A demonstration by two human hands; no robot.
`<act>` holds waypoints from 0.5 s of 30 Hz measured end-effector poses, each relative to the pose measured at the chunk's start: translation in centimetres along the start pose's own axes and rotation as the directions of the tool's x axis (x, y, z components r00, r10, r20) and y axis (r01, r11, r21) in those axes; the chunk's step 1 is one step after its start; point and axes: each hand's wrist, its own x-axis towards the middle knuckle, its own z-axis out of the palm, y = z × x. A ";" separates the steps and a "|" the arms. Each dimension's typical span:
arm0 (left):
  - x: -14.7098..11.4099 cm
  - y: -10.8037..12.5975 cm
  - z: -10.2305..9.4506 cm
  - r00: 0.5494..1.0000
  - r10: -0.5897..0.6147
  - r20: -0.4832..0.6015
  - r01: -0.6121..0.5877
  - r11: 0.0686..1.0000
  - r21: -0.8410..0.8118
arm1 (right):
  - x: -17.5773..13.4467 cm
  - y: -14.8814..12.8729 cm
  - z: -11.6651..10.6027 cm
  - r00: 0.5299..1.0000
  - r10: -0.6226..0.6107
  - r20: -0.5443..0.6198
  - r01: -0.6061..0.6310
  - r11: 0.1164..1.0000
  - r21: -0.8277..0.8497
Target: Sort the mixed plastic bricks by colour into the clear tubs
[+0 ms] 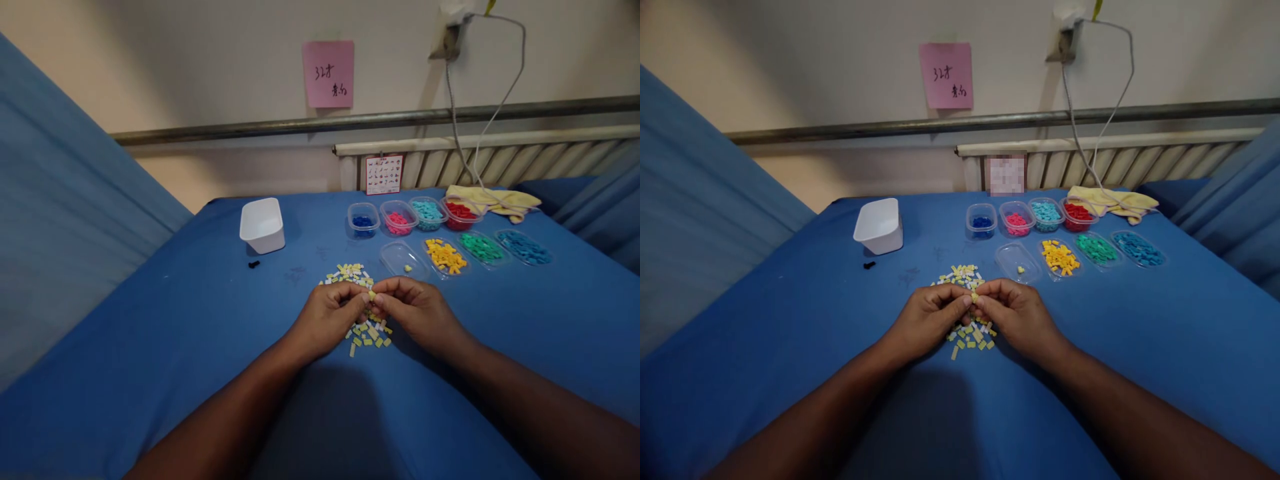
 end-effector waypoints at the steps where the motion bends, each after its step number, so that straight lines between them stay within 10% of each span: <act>1: 0.0 0.0 -0.1 1.000 -0.012 0.008 0.012 1.000 0.006 | -0.1 0.1 -0.1 1.000 -0.016 0.003 0.016 1.000 -0.019; 8: -0.4 0.9 -0.5 0.994 -0.093 0.060 0.096 0.994 -0.050 | -0.6 -0.4 -0.7 0.947 -0.311 0.080 0.320 0.891 -0.322; 15: -0.3 1.6 -0.9 0.970 -0.186 0.157 0.203 0.974 -0.098 | -0.8 -1.1 -0.7 0.948 -0.302 0.105 0.320 0.891 -0.324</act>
